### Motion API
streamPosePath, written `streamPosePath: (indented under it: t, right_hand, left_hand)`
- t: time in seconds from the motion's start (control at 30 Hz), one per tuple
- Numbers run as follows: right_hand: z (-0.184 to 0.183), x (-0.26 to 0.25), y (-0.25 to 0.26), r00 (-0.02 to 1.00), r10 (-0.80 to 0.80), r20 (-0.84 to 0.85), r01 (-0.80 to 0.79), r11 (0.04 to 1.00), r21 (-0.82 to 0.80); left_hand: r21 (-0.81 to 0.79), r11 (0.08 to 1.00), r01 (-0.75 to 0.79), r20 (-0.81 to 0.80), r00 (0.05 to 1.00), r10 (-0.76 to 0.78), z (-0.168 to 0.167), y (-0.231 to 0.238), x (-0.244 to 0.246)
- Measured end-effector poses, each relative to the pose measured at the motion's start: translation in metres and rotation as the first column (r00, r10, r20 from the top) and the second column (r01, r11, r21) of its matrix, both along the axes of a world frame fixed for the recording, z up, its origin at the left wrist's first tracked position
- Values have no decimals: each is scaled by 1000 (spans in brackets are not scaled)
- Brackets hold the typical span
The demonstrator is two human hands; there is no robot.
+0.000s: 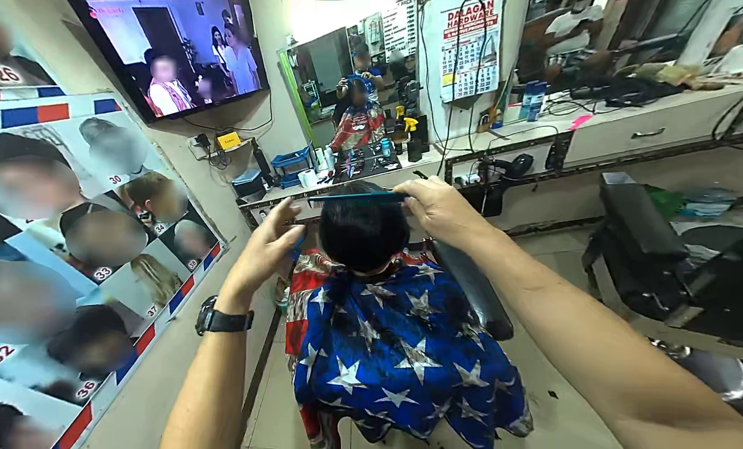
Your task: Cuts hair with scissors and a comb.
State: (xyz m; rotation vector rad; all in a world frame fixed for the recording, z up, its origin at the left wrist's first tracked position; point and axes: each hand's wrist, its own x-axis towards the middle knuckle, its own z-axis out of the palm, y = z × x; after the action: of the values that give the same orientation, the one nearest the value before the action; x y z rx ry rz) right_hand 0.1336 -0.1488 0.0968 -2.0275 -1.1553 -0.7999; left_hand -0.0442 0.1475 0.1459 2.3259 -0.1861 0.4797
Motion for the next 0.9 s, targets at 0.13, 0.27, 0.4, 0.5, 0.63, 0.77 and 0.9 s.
streamPosePath:
  t: [0.13,0.27,0.4,0.5,0.63,0.77,0.9]
  right_hand:
    - [-43,-9,-13,999,-40,-17,38,995,-94]
    - [-92,-35,-31,998,54,-24,-58,974,-218]
    - [-94,-38,-47,972,218,-87,-232,950,-211]
    - [-79,-5,-47,980,142,-139,-135,989,57]
    - [-91,12,-46,991,100,-84,-104,993,-48]
    - [-138,6,-83,899,319,-298,-337,941,-9]
    - [-165,2,-105,692,431,-580,-123,861,493]
  left_hand:
    - [-95,994,-57,18,998,59,-23,28,0]
    - [-50,997,-53,11,999,53,-24,31,-8]
    - [200,975,-96,63,994,85,-5,16,-4]
    - [485,863,-140,133,987,86,12,-9,13]
    - [798,575,-181,186,981,52,26,-58,43]
    - [961,266,-77,118,983,-142,25,-94,68]
    - [993,97,63,-29,947,-319,8,-112,87]
